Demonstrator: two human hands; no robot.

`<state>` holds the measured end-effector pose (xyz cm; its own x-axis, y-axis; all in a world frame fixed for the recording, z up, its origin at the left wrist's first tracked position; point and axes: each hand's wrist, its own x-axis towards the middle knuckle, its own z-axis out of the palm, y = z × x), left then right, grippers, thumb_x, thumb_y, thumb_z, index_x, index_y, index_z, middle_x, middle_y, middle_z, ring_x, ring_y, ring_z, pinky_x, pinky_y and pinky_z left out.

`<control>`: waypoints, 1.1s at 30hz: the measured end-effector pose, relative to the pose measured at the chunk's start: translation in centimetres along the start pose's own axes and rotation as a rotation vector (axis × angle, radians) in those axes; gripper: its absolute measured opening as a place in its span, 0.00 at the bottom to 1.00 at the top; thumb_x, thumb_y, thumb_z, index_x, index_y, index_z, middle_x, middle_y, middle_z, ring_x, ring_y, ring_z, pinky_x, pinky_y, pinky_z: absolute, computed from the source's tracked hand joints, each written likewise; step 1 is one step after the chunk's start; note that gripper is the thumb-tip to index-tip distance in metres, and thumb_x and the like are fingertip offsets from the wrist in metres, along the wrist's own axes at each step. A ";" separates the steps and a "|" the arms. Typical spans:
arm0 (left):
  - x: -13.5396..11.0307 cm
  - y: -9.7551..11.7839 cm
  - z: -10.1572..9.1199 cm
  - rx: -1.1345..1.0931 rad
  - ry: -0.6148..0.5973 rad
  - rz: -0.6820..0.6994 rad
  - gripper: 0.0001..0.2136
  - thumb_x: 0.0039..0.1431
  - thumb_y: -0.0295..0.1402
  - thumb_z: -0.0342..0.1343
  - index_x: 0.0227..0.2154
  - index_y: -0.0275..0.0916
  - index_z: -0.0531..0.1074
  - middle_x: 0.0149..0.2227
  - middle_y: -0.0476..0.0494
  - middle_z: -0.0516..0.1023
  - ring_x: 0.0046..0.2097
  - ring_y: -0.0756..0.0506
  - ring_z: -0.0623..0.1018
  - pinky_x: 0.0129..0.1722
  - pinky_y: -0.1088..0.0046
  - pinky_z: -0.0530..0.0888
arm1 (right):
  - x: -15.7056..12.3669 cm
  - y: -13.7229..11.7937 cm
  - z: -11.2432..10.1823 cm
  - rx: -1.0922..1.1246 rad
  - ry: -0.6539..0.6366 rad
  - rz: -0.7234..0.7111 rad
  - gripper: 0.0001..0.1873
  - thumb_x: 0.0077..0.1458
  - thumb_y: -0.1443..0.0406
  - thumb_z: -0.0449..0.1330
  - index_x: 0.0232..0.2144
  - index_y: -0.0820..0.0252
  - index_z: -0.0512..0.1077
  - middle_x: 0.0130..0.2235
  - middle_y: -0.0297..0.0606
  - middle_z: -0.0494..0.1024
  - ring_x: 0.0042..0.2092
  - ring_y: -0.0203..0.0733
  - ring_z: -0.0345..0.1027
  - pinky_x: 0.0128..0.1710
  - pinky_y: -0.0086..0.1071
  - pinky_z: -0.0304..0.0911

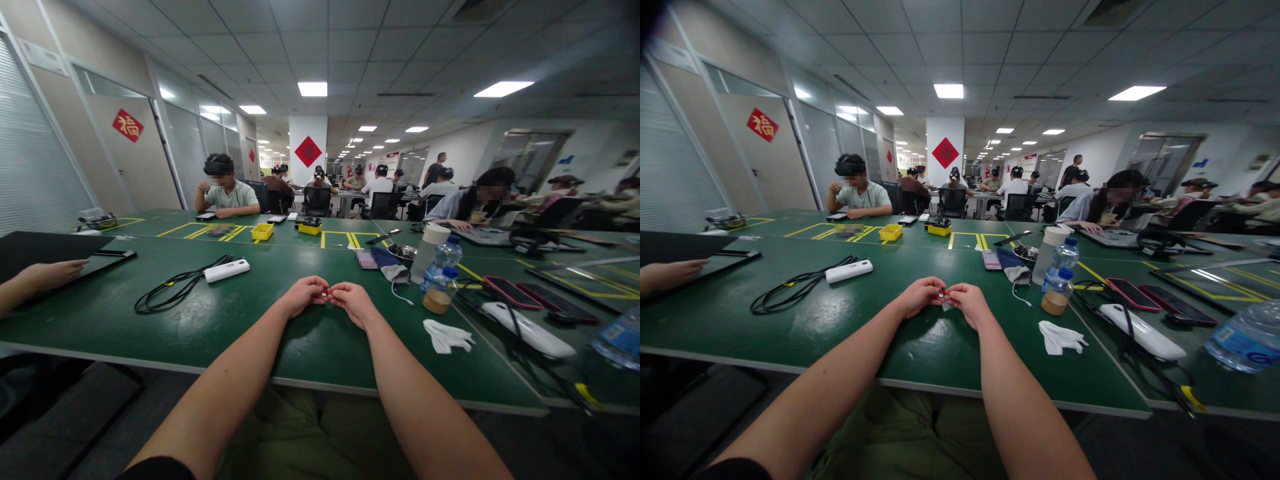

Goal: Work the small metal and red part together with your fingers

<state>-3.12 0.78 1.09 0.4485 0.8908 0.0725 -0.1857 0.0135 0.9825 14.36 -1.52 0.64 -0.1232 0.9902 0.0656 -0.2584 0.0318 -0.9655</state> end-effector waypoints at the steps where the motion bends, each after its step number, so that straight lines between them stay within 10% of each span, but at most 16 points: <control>1: -0.1 0.1 0.1 0.000 -0.001 0.002 0.08 0.51 0.23 0.57 0.36 0.34 0.72 0.32 0.43 0.77 0.30 0.50 0.79 0.33 0.74 0.77 | 0.0 0.0 0.0 0.001 0.002 -0.001 0.06 0.42 0.72 0.66 0.27 0.64 0.75 0.29 0.40 0.79 0.29 0.35 0.74 0.32 0.28 0.71; 33: 0.1 -0.2 -0.1 -0.052 0.007 -0.035 0.11 0.50 0.19 0.57 0.38 0.32 0.73 0.34 0.40 0.79 0.33 0.48 0.81 0.35 0.74 0.78 | 0.2 -0.2 -0.2 0.055 0.016 0.029 0.05 0.43 0.73 0.60 0.26 0.64 0.74 0.28 0.42 0.79 0.29 0.37 0.73 0.34 0.31 0.70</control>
<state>-3.09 0.93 0.92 0.4492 0.8927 0.0369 -0.2149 0.0679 0.9743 14.53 -1.36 0.79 -0.1158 0.9927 0.0334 -0.3071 -0.0038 -0.9517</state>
